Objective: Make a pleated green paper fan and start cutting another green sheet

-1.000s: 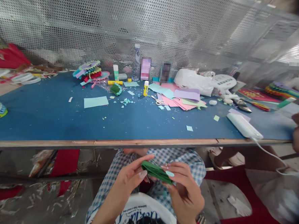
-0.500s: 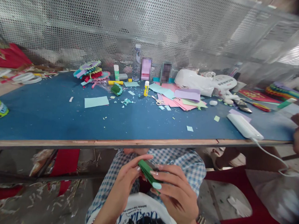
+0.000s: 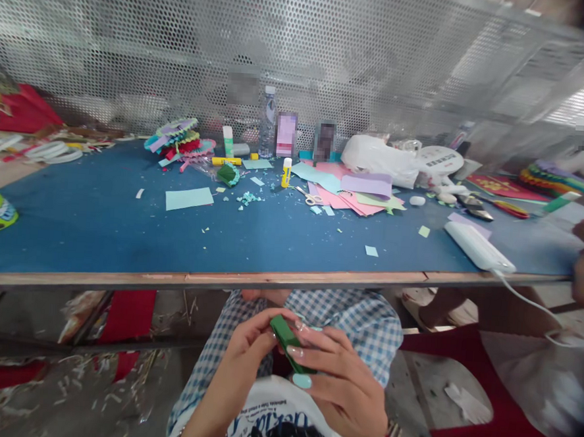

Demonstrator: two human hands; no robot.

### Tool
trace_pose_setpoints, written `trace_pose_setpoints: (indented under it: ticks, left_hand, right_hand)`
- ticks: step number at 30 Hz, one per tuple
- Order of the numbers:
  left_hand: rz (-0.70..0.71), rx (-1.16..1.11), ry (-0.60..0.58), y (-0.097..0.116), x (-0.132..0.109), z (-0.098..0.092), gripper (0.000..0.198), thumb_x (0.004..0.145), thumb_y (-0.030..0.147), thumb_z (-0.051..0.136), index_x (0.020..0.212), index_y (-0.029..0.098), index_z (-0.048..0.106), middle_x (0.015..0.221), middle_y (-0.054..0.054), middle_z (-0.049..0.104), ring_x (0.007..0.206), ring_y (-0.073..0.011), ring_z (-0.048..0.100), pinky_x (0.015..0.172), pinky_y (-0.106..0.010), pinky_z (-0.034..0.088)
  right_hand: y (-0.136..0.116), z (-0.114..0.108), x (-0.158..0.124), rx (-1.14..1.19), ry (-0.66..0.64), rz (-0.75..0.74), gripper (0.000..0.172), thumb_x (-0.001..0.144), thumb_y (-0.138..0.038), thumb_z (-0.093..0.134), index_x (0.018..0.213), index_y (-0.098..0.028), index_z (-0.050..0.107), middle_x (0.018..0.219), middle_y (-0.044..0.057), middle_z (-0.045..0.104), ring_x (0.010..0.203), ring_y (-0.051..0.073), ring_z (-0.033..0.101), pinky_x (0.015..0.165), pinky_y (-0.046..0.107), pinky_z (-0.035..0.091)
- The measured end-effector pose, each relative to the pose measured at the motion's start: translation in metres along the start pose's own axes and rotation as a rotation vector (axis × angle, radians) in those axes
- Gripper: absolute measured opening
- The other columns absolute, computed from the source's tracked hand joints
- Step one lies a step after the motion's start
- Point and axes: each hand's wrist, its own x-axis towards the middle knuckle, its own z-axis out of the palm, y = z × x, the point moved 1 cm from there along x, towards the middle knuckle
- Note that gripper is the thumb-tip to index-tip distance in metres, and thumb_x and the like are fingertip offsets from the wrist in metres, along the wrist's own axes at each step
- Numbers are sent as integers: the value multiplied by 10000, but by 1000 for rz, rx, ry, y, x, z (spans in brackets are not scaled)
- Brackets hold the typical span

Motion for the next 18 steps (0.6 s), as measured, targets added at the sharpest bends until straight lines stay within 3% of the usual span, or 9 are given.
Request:
trace_pose_setpoints:
  ticks: [6,9,12,15,18]
  left_hand:
    - [-28,50,20,0,-3,0,229,788,210,526,960,173,673,836,-24,676,800,-130,583,754,-206,432]
    - [-25,33,37,1,-1,3,220,763,188,505,906,159,670,785,-30,665,756,-134,587,708,-208,437]
    - [-11,7,51,0,1,5,171,740,163,492,799,154,653,703,-19,627,652,-114,559,617,-192,426]
    - [64,94,-40,0,-1,1,164,785,202,499,840,171,651,715,-18,616,633,-113,548,600,-198,433]
    - [210,384,-140,3,-9,-6,227,843,285,515,1020,226,644,938,-51,648,835,-163,585,741,-247,463]
  right_hand:
    - [0,2,-6,23,-12,17,357,849,-125,576,1177,-265,571,1093,10,690,1078,177,615,960,341,478]
    - [-4,-2,-10,51,-64,95,435,845,-130,589,1252,-276,537,1128,5,671,1037,159,636,928,288,502]
    - [-8,-3,-13,86,-101,204,364,867,-173,568,1211,-292,578,1119,-2,673,974,155,665,887,277,527]
    - [-9,3,-17,116,150,237,197,853,-204,583,976,-309,695,982,-17,722,862,185,700,821,328,557]
    - [-6,13,-23,162,503,356,186,803,-130,609,869,-283,694,864,-4,739,789,200,708,782,373,560]
